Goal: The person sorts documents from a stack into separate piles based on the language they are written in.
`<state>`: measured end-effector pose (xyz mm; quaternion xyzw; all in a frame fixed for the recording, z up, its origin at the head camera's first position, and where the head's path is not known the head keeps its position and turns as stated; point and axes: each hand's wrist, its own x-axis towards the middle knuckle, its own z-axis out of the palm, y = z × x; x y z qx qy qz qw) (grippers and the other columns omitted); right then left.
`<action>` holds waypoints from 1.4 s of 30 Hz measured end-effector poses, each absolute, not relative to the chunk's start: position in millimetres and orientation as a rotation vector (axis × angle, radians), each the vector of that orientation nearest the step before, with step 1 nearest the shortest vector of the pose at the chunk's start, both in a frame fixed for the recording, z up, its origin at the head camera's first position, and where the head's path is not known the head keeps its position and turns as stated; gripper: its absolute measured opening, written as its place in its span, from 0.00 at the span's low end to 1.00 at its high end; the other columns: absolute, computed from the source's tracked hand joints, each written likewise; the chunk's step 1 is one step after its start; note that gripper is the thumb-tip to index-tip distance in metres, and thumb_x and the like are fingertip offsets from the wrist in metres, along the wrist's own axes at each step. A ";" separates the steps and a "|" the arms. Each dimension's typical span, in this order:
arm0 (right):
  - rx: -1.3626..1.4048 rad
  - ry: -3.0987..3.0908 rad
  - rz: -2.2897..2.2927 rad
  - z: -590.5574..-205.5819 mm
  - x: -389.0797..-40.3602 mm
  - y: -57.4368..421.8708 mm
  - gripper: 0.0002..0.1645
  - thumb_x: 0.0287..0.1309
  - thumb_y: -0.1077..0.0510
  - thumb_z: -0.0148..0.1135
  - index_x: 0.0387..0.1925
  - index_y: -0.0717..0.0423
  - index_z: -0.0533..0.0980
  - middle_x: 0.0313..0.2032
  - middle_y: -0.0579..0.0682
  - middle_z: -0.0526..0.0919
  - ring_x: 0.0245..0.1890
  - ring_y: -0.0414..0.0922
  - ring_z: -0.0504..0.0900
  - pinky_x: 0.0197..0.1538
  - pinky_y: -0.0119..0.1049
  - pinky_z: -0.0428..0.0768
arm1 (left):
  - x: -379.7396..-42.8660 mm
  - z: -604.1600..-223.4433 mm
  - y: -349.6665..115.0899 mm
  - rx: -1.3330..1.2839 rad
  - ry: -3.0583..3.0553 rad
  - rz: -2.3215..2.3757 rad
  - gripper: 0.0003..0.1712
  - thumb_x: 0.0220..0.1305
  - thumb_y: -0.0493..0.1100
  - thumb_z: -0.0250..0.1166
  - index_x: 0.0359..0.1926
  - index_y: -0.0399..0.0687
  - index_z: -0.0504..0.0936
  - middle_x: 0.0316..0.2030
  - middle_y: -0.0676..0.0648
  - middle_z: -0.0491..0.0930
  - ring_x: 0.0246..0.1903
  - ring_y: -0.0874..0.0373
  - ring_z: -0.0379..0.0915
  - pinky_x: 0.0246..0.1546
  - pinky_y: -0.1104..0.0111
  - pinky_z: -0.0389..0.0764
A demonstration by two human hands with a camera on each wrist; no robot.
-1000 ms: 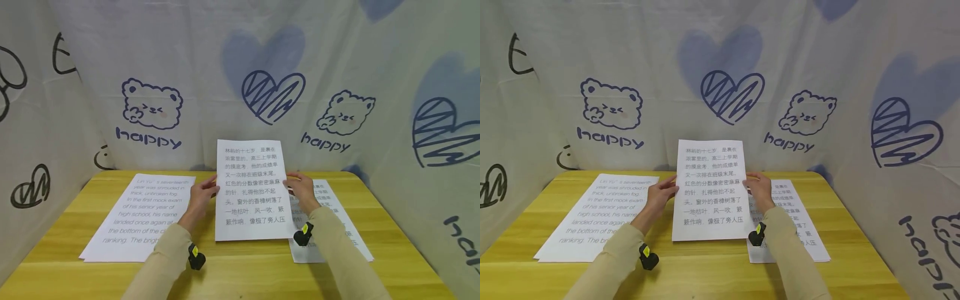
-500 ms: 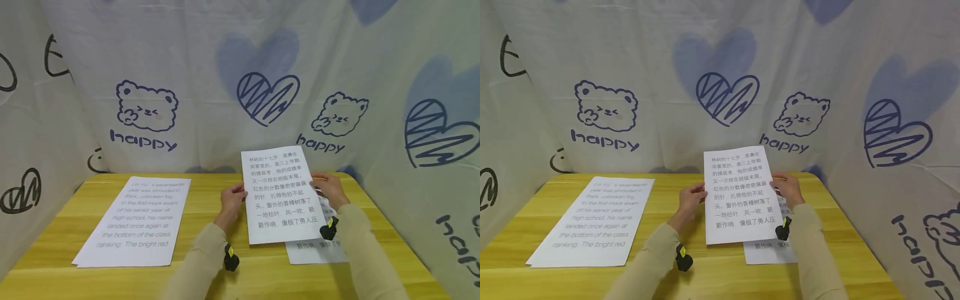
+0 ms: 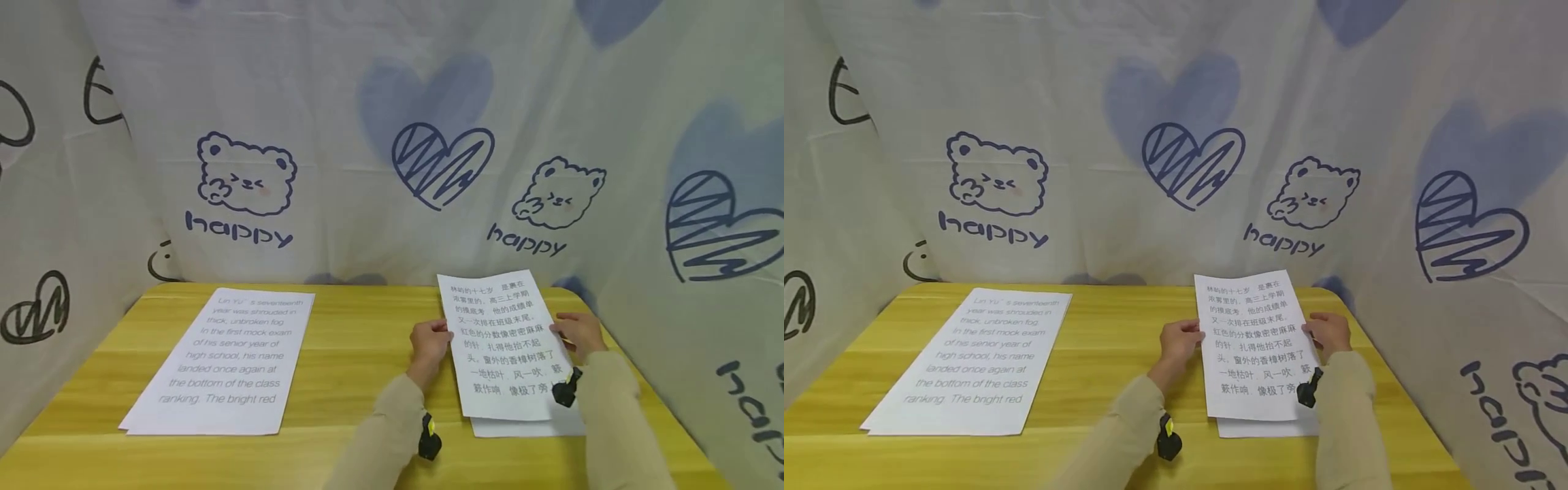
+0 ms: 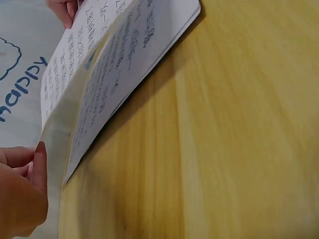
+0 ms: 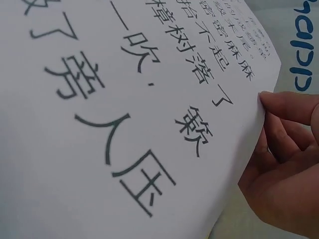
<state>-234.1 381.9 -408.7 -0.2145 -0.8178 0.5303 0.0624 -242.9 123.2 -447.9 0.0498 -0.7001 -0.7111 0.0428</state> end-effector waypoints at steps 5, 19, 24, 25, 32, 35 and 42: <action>-0.710 -2.419 1.606 -413.8 -223.4 384.0 0.27 0.61 0.68 0.56 0.61 0.74 0.67 0.56 0.71 0.72 0.41 0.53 0.77 0.30 0.31 0.73 | -236.6 -451.9 136.3 0.218 -2.322 -2.013 0.15 0.52 0.28 0.68 0.43 0.35 0.86 0.30 0.48 0.82 0.32 0.58 0.76 0.34 0.69 0.79; -0.714 -2.449 1.545 -418.0 -220.5 373.8 0.24 0.60 0.69 0.55 0.58 0.74 0.71 0.51 0.72 0.75 0.34 0.51 0.80 0.21 0.25 0.71 | -229.1 -457.6 134.9 0.158 -2.445 -1.776 0.16 0.51 0.24 0.62 0.42 0.34 0.86 0.29 0.47 0.81 0.32 0.56 0.76 0.35 0.67 0.78; -0.751 -2.451 1.529 -417.7 -221.9 368.2 0.23 0.60 0.69 0.55 0.57 0.73 0.72 0.51 0.71 0.75 0.37 0.53 0.79 0.21 0.26 0.71 | -231.4 -458.1 132.3 0.072 -2.486 -1.657 0.08 0.50 0.23 0.60 0.23 0.35 0.82 0.19 0.49 0.72 0.24 0.57 0.68 0.23 0.72 0.69; -0.756 -2.448 1.530 -417.9 -222.2 367.3 0.23 0.60 0.69 0.55 0.57 0.73 0.73 0.51 0.71 0.75 0.36 0.53 0.79 0.21 0.26 0.71 | -231.4 -458.2 131.7 0.061 -2.491 -1.641 0.10 0.49 0.22 0.59 0.19 0.37 0.78 0.17 0.50 0.69 0.22 0.57 0.66 0.21 0.72 0.66; -0.764 -2.439 1.535 -419.0 -223.6 363.1 0.24 0.57 0.69 0.57 0.55 0.74 0.72 0.50 0.71 0.75 0.36 0.55 0.79 0.25 0.31 0.75 | -230.3 -457.9 128.1 0.043 -2.537 -1.616 0.24 0.49 0.23 0.58 0.09 0.47 0.59 0.12 0.50 0.58 0.15 0.58 0.56 0.14 0.73 0.54; -0.773 -2.494 1.500 -417.3 -223.1 360.0 0.27 0.55 0.68 0.58 0.58 0.74 0.71 0.57 0.71 0.71 0.49 0.61 0.75 0.38 0.41 0.79 | -231.7 -459.4 120.7 -0.021 -2.577 -1.525 0.26 0.48 0.24 0.58 0.09 0.48 0.56 0.12 0.51 0.54 0.15 0.59 0.52 0.14 0.73 0.53; -0.650 -2.626 1.477 -416.4 -220.7 359.7 0.35 0.59 0.64 0.55 0.66 0.75 0.59 0.67 0.72 0.57 0.66 0.67 0.55 0.63 0.57 0.62 | -242.2 -445.2 68.7 -0.273 -2.697 -1.237 0.06 0.56 0.32 0.61 0.25 0.30 0.80 0.27 0.42 0.75 0.33 0.48 0.72 0.33 0.64 0.76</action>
